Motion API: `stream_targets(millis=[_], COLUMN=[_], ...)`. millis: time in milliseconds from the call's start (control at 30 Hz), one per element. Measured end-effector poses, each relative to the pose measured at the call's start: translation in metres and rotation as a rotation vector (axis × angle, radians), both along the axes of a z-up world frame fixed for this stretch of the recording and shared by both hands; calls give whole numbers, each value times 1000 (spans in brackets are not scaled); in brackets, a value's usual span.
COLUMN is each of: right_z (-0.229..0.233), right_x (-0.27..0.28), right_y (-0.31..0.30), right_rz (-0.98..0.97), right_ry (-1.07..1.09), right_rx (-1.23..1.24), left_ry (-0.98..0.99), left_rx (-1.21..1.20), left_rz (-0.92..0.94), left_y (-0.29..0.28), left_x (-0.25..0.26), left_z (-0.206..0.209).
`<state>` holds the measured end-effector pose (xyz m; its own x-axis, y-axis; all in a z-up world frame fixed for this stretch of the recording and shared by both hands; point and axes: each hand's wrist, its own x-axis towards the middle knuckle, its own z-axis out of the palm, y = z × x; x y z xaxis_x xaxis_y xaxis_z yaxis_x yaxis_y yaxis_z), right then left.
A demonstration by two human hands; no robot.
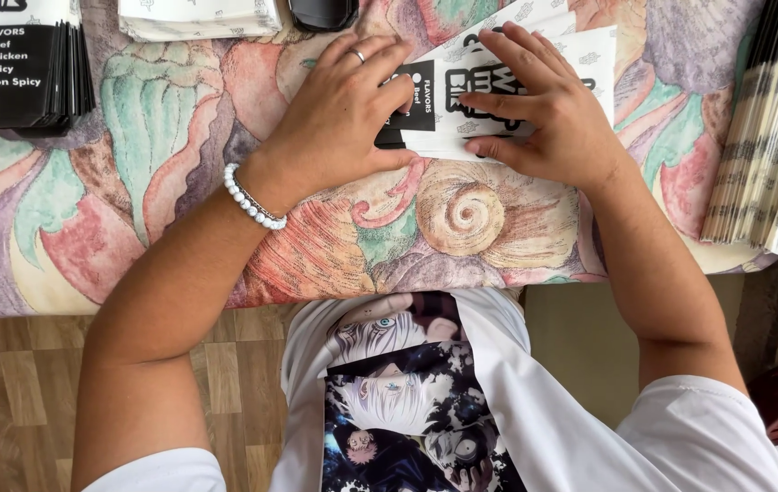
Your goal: Sorting and stacking printed food packaging labels on a table
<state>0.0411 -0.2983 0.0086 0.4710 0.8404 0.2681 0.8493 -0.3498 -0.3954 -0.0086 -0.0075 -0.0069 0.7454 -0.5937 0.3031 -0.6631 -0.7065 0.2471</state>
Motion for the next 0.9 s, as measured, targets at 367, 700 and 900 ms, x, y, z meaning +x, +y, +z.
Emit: stream_targets(millis=[367,700,900], right_z=[34,8,-2], right_x=[-14,46,36], right_y=[-77,-90,-108], right_rz=[-456,-570,-503], right_ry=[-85,362,494], right_rx=[248,-65,289], left_ry=[-35,-25,9], left_rx=[-50,-124,-350], left_rz=[-37,-40,14], left_y=[-4,-2,-3], left_x=[-5,-3,4], left_z=[0,-1,-6])
